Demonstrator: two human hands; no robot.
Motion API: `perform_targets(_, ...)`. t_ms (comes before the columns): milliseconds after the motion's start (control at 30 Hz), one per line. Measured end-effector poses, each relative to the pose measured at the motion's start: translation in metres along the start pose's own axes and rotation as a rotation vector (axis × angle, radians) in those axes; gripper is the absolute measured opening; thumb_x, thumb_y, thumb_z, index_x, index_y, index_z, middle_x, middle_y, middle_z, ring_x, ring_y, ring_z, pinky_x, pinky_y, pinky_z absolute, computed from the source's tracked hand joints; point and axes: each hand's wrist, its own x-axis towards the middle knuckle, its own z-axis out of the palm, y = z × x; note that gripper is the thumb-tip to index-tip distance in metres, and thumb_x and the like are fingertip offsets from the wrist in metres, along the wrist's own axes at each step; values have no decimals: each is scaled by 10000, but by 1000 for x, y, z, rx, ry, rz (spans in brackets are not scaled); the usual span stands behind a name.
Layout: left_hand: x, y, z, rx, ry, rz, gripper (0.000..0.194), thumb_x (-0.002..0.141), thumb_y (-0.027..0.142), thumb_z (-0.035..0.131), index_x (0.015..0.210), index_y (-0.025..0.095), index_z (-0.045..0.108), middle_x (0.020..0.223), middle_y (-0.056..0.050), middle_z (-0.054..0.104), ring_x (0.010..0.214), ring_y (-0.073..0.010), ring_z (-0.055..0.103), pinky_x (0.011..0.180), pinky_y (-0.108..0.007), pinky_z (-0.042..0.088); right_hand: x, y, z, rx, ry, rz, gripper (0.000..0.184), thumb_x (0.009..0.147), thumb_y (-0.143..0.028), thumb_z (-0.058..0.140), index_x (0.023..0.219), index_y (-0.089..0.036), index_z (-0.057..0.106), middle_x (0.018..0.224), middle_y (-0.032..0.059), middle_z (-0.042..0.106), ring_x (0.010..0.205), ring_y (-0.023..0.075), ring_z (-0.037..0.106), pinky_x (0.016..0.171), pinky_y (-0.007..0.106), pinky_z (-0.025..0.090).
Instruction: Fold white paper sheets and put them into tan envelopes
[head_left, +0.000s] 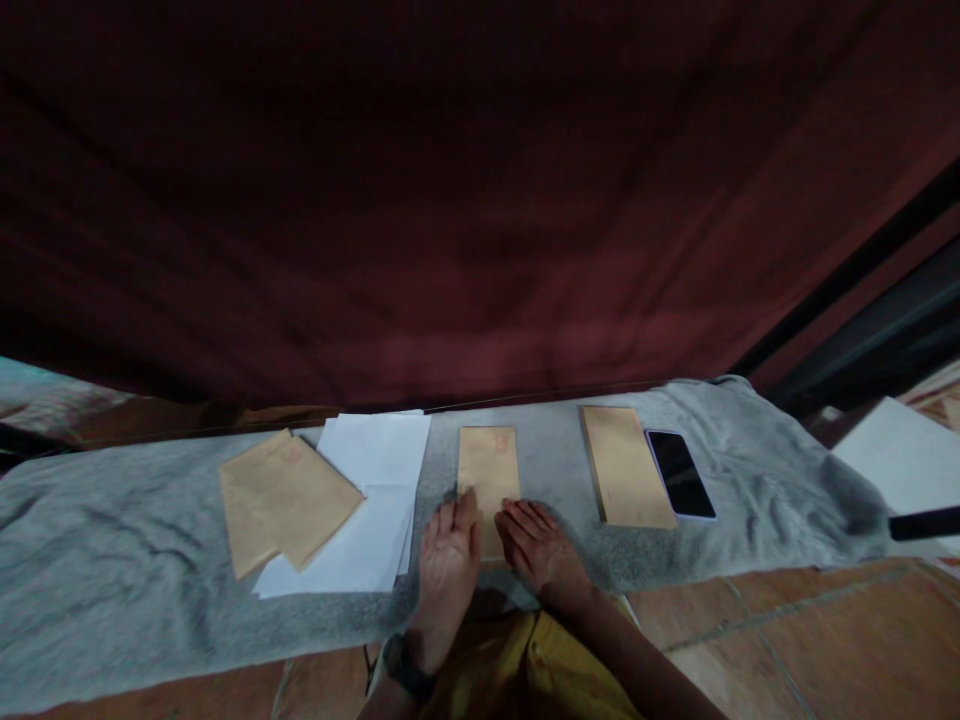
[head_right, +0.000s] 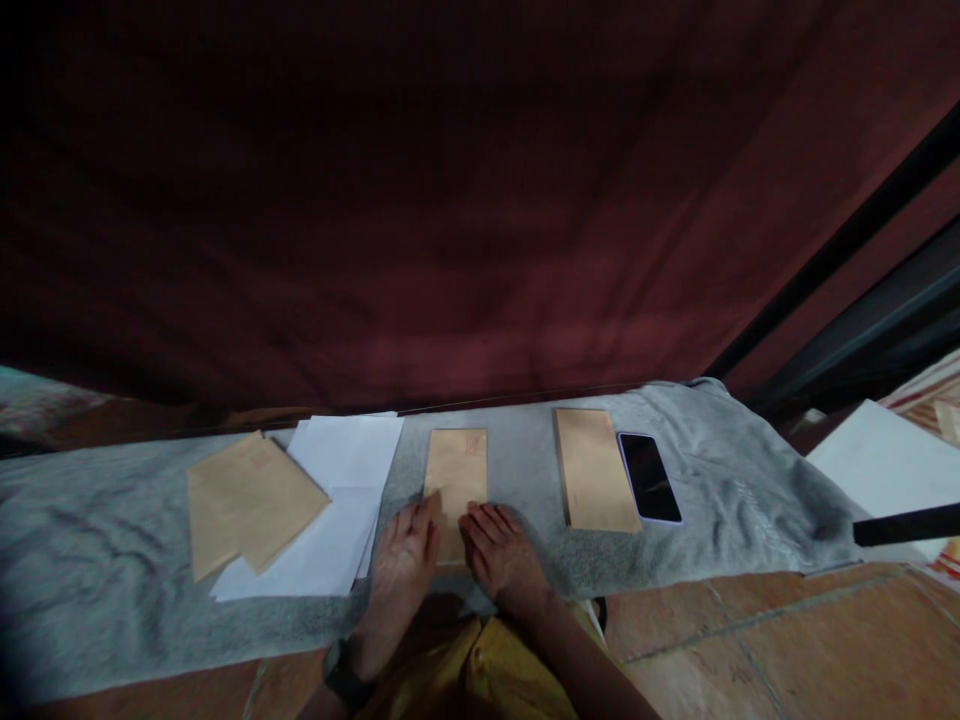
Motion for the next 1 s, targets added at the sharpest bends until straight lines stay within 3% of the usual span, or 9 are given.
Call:
perform_targets(67,16,10,9,-26,43,178,497,1015,235,395,1507,178,440,1520,-131,524,1434,-282,443,1149,-469,417,1,0,0,-1,-8,6,466,950,-158,525,1414,-184,569,1483,112,565,1377,240,506,1179,476,399)
perform_targets(133,38,18,21,-24,30,283,504,1032,266,372,1526,172,410,1602,-113,426,1503,-265,341,1211,-483,341,2,0,1,7,-10,16,420,950,-166,542,1365,-173,606,1432,119,608,1363,242,518,1182,475,395)
perform_targets(300,94,22,47,4,-88,370,534,1044,381,358,1538,185,407,1624,-87,393,1523,-250,305,1248,-508,263,4,-1,1,17,20,-2,406,970,-173,523,1369,-182,594,1377,118,642,1313,240,560,1165,482,415)
perform_targets(433,113,17,56,-5,-95,390,555,1049,409,344,1559,192,374,1637,-66,367,1533,-227,278,1264,-476,226,6,-3,-4,29,58,-10,467,966,-159,503,1430,-202,538,1415,108,618,1303,231,570,1142,476,443)
perform_targets(700,106,9,56,-19,-115,446,550,1042,370,377,1565,199,359,1627,-63,387,1532,-220,281,1264,-467,217,8,-4,-7,49,22,-8,439,979,-173,485,1412,-212,548,1391,109,632,1298,239,571,1142,492,435)
perform_targets(1000,68,-5,43,-50,-94,547,528,1059,318,325,1569,182,331,1645,-85,350,1537,-202,265,1266,-466,212,8,-5,-9,145,28,35,369,945,-114,493,1286,-213,590,1283,86,665,1308,230,544,1170,486,416)
